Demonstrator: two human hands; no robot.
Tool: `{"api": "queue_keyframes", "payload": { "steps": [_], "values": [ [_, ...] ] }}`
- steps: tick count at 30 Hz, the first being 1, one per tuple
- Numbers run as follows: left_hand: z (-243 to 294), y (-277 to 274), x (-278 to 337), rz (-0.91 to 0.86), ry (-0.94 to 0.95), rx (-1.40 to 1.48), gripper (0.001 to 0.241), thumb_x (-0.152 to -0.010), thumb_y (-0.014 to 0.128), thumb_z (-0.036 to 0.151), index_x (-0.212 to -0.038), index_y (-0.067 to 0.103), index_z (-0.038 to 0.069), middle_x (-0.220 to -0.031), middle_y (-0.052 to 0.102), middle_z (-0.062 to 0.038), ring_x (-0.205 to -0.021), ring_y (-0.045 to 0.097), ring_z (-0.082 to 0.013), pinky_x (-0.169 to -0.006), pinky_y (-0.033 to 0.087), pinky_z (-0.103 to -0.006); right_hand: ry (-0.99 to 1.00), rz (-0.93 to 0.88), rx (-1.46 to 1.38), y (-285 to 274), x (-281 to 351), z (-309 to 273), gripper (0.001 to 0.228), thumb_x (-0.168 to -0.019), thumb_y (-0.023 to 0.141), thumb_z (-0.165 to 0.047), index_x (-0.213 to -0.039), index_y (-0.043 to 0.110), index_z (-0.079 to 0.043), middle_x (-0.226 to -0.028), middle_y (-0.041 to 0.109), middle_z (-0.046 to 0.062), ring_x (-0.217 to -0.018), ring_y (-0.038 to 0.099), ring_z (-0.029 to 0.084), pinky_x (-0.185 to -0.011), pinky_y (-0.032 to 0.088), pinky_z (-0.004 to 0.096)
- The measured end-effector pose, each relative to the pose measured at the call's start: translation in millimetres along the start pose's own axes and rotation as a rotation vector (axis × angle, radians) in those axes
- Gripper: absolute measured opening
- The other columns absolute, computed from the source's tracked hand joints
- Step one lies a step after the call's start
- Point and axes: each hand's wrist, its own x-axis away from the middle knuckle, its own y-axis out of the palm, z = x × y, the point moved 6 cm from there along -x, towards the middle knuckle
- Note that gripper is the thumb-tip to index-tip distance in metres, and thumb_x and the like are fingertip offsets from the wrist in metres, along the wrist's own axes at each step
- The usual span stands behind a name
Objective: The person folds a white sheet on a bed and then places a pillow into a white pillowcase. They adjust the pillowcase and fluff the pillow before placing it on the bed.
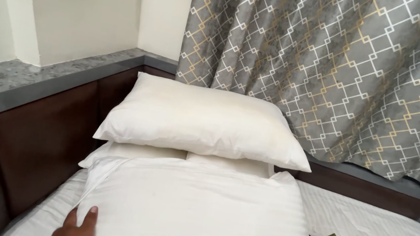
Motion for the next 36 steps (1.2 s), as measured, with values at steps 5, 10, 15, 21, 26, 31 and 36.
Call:
{"api": "queue_keyframes", "payload": {
  "steps": [5, 10, 15, 21, 26, 31, 36],
  "values": [
    [71, -50, 102, 0.144, -0.022, -0.232, 0.064, -0.096, 0.063, 0.05, -0.15, 0.055, 0.019, -0.168, 0.031, -0.021, -0.149, 0.031, -0.0427, -0.113, 0.04, -0.0552, -0.254, 0.443, -0.515, -123, 88, -116, 0.06, -0.092, 0.056, -0.054, -0.145, 0.051, -0.025, -0.161, 0.034, 0.015, -0.152, 0.028, 0.033, -0.119, 0.018, 0.066],
    [148, 15, 158, 0.01, 1.082, -0.473, 0.064, -0.087, 0.06, 0.042, -0.148, 0.05, 0.025, -0.163, 0.035, -0.005, -0.146, 0.03, -0.0328, -0.109, 0.027, -0.0701, -0.813, -0.066, -0.176, -177, 183, -307, 0.084, -0.094, 0.057, -0.065, -0.164, 0.028, -0.029, -0.174, 0.012, 0.004, -0.157, 0.008, 0.03, -0.116, 0.002, 0.077],
    [160, 8, 163, -0.227, 0.866, -0.626, 0.064, -0.097, 0.048, 0.055, -0.155, 0.032, 0.033, -0.169, 0.019, 0.0, -0.157, 0.015, -0.0275, -0.12, 0.013, -0.0686, -1.09, 0.547, -0.144, -166, 166, -359, 0.077, -0.1, 0.049, -0.064, -0.159, 0.035, -0.017, -0.169, 0.022, 0.008, -0.156, 0.021, 0.029, -0.111, 0.008, 0.072],
    [68, 19, 21, -0.132, 0.426, -0.621, 0.087, -0.091, 0.048, 0.075, -0.161, 0.023, 0.03, -0.171, 0.007, -0.007, -0.158, 0.01, -0.0347, -0.123, 0.014, -0.0605, -0.548, 0.142, -0.194, -196, 86, -241, 0.076, -0.095, 0.047, -0.068, -0.158, 0.026, -0.032, -0.169, 0.018, 0.004, -0.156, 0.014, 0.032, -0.121, 0.012, 0.063],
    [16, 41, -41, 0.114, 0.463, -0.061, 0.107, -0.086, 0.056, 0.067, -0.159, 0.028, -0.005, -0.158, 0.037, -0.031, -0.146, 0.042, -0.0425, -0.119, 0.037, -0.0444, 0.039, -0.178, -0.515, -152, 4, -119, 0.098, -0.093, 0.046, -0.075, -0.167, 0.01, -0.022, -0.163, 0.034, 0.016, -0.145, 0.042, 0.037, -0.118, 0.035, 0.055],
    [42, 2, -14, -0.151, -0.006, -0.222, 0.096, -0.092, 0.062, 0.075, -0.138, 0.059, -0.01, -0.134, 0.064, -0.027, -0.128, 0.06, -0.0375, -0.111, 0.046, -0.0436, 0.374, -0.36, -1.165, -171, 42, -99, 0.113, -0.09, 0.063, -0.06, -0.167, 0.001, -0.005, -0.151, 0.05, 0.033, -0.128, 0.067, 0.043, -0.107, 0.054, 0.048],
    [90, -54, 35, -0.158, 0.108, 0.106, 0.068, -0.088, 0.071, 0.055, -0.113, 0.078, -0.009, -0.101, 0.082, -0.024, -0.095, 0.077, -0.0328, -0.093, 0.057, -0.0418, 0.362, -0.342, -1.48, -192, 66, -94, 0.095, -0.091, 0.067, -0.049, -0.158, 0.026, 0.005, -0.14, 0.058, 0.035, -0.125, 0.066, 0.045, -0.104, 0.053, 0.05]
  ]
}}
